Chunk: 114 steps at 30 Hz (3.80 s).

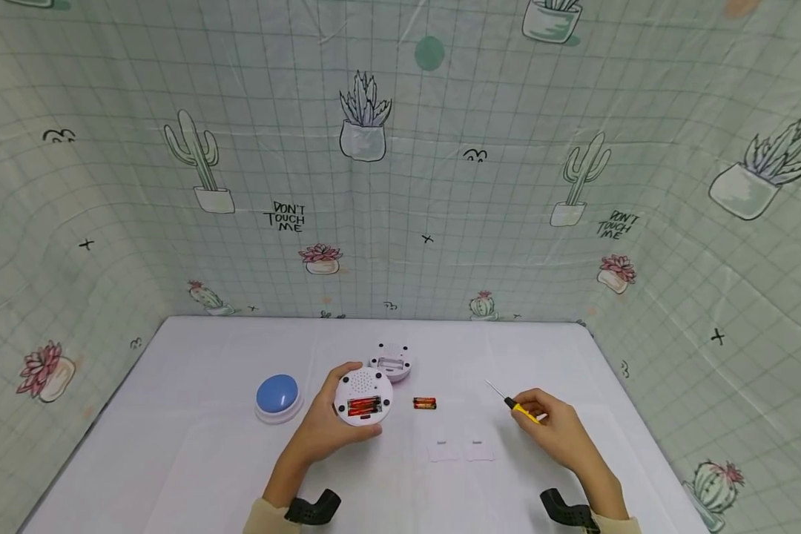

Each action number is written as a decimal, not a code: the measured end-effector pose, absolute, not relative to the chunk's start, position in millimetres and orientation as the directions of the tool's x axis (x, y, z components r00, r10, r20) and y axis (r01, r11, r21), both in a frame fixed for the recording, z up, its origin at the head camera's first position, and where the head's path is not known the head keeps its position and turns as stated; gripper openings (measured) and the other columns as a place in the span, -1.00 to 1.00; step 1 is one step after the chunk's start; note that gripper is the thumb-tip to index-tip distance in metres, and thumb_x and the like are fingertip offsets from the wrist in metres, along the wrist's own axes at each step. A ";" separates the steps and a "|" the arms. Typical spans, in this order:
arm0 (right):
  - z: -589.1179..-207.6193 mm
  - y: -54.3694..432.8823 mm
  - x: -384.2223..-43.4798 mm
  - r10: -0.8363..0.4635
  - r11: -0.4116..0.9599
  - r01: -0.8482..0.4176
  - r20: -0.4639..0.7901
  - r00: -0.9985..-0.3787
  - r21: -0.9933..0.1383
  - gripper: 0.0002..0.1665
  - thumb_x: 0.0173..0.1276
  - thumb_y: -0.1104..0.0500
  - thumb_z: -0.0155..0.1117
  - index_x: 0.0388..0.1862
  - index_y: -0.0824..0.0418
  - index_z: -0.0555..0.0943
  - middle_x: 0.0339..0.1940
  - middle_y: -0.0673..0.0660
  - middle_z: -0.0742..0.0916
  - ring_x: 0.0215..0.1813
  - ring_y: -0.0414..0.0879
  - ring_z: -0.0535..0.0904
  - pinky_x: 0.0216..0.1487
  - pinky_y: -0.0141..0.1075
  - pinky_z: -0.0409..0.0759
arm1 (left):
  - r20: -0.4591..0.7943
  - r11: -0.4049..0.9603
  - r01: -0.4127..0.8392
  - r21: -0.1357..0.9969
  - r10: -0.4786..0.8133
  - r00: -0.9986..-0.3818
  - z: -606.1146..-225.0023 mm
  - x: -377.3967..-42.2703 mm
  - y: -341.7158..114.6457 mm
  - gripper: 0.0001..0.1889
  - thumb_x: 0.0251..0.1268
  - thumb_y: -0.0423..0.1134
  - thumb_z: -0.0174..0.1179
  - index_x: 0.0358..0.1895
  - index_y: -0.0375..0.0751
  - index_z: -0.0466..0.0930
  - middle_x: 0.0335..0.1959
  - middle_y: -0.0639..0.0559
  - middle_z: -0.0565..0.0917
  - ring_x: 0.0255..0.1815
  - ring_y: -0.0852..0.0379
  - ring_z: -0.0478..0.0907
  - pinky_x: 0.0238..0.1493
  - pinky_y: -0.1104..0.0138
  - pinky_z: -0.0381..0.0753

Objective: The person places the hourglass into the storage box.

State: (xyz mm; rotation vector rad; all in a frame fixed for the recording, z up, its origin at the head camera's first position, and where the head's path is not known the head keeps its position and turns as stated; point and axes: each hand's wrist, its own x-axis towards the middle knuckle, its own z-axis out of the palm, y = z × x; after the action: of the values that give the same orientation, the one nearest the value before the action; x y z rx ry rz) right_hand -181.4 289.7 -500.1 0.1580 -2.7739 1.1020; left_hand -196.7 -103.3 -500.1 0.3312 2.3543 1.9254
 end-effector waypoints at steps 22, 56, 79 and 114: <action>-534.3 345.5 -181.4 0.165 0.796 0.054 0.130 -0.978 -0.604 -0.78 0.29 0.23 0.41 -0.12 0.32 0.71 -0.35 0.06 0.71 -0.35 -0.30 0.49 -0.29 -0.39 0.48 | 0.048 0.198 0.087 0.976 0.197 -0.979 -512.3 -183.1 -111.1 0.10 -0.23 -0.30 0.72 0.50 0.16 0.30 0.35 -0.08 0.50 0.24 0.00 0.48 0.13 0.41 0.55; -494.7 294.8 -184.2 0.042 0.832 -0.127 0.289 -0.956 -0.541 -0.47 0.36 0.22 0.39 0.25 0.43 0.55 0.19 0.47 0.66 0.27 0.44 0.53 0.20 0.30 0.51 | 0.091 0.213 0.156 0.964 0.286 -0.954 -507.5 -184.8 -92.8 0.09 -0.17 -0.28 0.70 0.52 0.08 0.25 0.37 -0.04 0.49 0.27 -0.01 0.48 0.22 0.36 0.53; -467.3 155.1 -185.3 -0.422 0.461 -0.618 0.455 -0.784 -0.637 -0.55 0.23 0.19 0.58 0.11 0.10 0.70 0.07 -0.03 0.70 -0.03 -0.05 0.67 -0.09 -0.27 0.69 | 0.143 0.185 0.219 0.958 0.356 -0.924 -509.2 -189.8 -78.3 0.09 -0.15 -0.25 0.70 0.52 0.13 0.24 0.31 -0.09 0.52 0.12 0.04 0.56 0.06 0.36 0.60; -476.5 143.9 -186.3 -0.478 0.438 -0.628 0.425 -0.768 -0.643 -0.82 0.22 0.27 0.55 -0.22 0.05 0.80 -0.22 -0.11 0.67 -0.18 -0.04 0.58 -0.19 -0.37 0.59 | 0.131 0.183 0.213 0.960 0.379 -0.916 -512.8 -192.8 -77.1 0.11 -0.13 -0.20 0.70 0.56 -0.10 0.20 0.30 -0.09 0.49 0.14 0.02 0.51 0.03 0.37 0.60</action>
State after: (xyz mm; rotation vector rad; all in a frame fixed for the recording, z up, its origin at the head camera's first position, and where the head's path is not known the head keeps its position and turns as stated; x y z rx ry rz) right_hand -186.3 143.9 -476.5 0.9753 -2.5066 1.2374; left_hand -192.8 -77.1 -512.8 0.5821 2.3074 1.8348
